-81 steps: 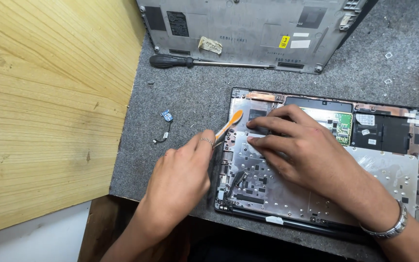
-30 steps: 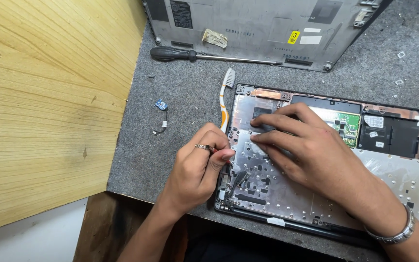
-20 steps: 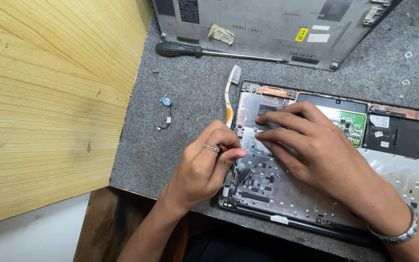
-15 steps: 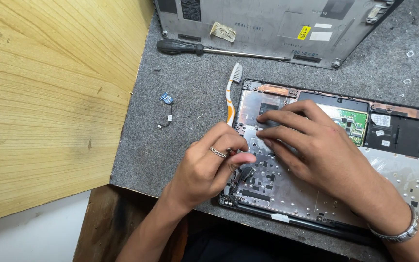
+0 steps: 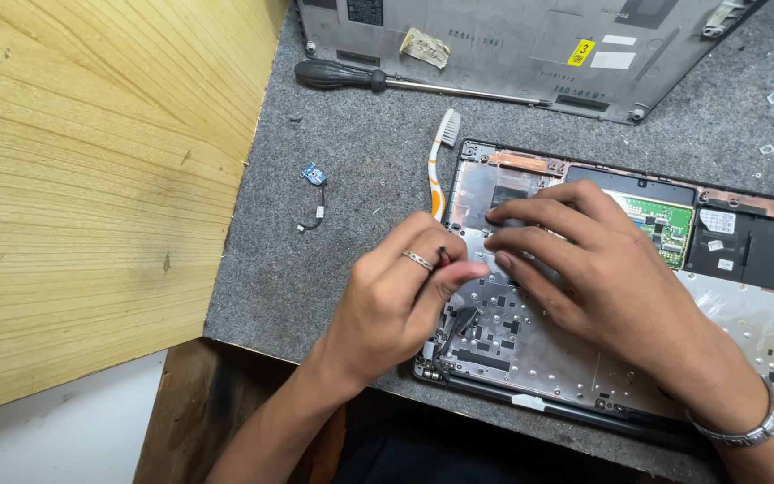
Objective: Cleaning internal laptop components with a brush and manipulating ribbon cable connectors during a repair.
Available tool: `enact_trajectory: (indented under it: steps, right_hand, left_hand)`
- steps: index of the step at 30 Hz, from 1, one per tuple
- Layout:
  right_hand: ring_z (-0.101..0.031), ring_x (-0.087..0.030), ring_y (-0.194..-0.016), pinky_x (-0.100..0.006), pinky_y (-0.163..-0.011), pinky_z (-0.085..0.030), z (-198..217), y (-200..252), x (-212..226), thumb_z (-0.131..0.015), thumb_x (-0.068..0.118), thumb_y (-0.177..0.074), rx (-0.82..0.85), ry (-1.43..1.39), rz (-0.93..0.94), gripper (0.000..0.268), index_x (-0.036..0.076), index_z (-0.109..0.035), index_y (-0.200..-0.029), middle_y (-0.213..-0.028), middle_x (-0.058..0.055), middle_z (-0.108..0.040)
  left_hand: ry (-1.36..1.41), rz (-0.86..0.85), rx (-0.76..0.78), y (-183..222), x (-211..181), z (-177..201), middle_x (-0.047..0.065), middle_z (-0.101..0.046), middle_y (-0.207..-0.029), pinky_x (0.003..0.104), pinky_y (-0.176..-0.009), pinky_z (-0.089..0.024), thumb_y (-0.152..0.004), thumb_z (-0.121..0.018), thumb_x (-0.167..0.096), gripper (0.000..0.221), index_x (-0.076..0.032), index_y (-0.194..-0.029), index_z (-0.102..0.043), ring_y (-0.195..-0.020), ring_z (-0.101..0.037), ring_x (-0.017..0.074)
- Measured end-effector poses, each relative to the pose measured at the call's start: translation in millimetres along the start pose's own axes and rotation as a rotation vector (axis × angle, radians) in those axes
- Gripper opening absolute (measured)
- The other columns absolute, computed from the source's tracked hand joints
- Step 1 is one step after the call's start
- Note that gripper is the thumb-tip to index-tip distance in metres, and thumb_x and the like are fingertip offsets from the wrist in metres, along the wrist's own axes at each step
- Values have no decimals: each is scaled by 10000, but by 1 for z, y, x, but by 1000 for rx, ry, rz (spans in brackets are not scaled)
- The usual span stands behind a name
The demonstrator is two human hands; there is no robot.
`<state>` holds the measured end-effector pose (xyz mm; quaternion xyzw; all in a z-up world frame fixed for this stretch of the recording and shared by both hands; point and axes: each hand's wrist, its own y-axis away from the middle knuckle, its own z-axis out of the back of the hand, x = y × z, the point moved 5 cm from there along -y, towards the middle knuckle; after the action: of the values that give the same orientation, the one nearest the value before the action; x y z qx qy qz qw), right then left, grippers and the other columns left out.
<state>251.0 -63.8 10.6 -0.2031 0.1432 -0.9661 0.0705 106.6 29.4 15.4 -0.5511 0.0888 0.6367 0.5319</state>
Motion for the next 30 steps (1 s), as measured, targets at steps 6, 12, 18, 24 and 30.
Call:
enact_trajectory:
  steps: [6,12,18,24,30]
  right_hand:
    - [-536,-372,-1114,-484,-970,-455,-4,-2,17,-607,223,-983,54,-186,93,247,20,-653,-1115,-1239,-130,-642]
    - [-499,-275,-1001,-413,-879,-456,-20,-5,8,-614,237,-976,96,-486,-14,189,74,-628,-1070,-1115,-68,-641]
    - [-520,-302,-917,-425,-834,-460,-21,-11,13,-550,289,-991,12,-459,86,273,27,-626,-973,-1036,-102,-652]
    - [-467,-313,-807,-443,-697,-393,-24,-9,20,-440,246,-1047,-25,-314,155,290,36,-514,-862,-885,-97,-577]
    - [-453,-291,-730,-421,-645,-354,-17,-13,35,-540,135,-1030,-104,-89,245,180,34,-505,-884,-875,-109,-564]
  left_hand:
    - [135,-27,226,5,2,-1,126,-494,-1016,342,-857,-512,-1061,-548,-9,91,-7,-1132,-604,-864,-593,262]
    - [122,62,287,18,18,-3,86,-448,-1069,300,-986,-545,-1105,-639,-76,402,-195,-1474,-532,-948,-595,210]
    - [93,23,284,21,20,-8,90,-513,-1103,332,-873,-552,-1121,-612,-36,446,-175,-1524,-481,-908,-608,233]
    - [55,-33,209,15,11,-7,94,-565,-1069,356,-885,-550,-1124,-587,-122,328,-109,-1451,-555,-913,-621,250]
    - [31,-81,-41,12,-3,13,117,-626,-898,321,-716,-528,-972,-705,-52,88,21,-977,-656,-741,-613,224]
